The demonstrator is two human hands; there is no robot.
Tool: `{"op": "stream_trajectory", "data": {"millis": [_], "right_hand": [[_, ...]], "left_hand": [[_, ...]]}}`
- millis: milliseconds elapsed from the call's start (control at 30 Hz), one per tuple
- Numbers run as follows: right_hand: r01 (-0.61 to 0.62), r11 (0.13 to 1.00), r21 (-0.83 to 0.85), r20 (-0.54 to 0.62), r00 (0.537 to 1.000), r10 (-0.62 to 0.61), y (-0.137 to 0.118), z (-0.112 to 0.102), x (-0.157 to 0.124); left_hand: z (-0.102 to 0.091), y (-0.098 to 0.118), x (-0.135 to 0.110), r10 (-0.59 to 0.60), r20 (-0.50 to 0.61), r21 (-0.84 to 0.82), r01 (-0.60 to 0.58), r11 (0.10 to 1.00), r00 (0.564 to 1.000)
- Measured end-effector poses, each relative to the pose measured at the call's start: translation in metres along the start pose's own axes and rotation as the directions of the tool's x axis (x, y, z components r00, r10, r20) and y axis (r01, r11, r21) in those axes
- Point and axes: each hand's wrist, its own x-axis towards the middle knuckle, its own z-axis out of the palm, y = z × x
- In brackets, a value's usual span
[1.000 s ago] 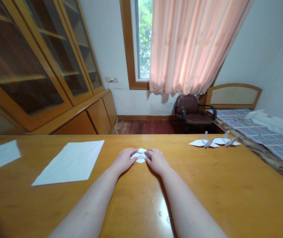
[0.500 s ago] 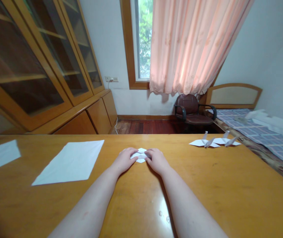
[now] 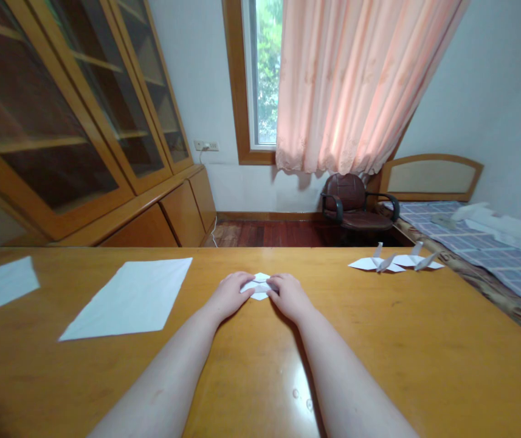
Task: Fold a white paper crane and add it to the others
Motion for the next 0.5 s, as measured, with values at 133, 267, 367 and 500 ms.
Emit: {"op": "stream_trajectory", "data": {"millis": [133,267,367,500], "right_hand": [[0.007,1.000,0.005,-0.010,1.000,-0.007,0.0016,0.0013,0.0001],[-0.004,1.000,0.025,-0.013,1.000,0.005,0.0026,0.0021,0.0004],[-0.008,0.999,0.033,-0.014,1.000,0.008,0.0025,0.0019,0.0003],[-0.007,0.999,0.031,-0.022,1.000,0.007,0.0026,0.0019,0.0003]], "left_hand": [[0.0001,-0.0005,-0.0005,0.017,-0.015,-0.006,-0.017,1.000,1.000],[-0.0003,0.0004,-0.0007,0.009,-0.006,-0.002,-0.009,1.000,1.000],[0.0009,-0.0006,-0.0004,0.005,-0.010,0.003,-0.005,1.000,1.000],[0.0037,-0.0038,0.0002,0.015,-0.031,-0.003,-0.015,1.000,0.999]]}}
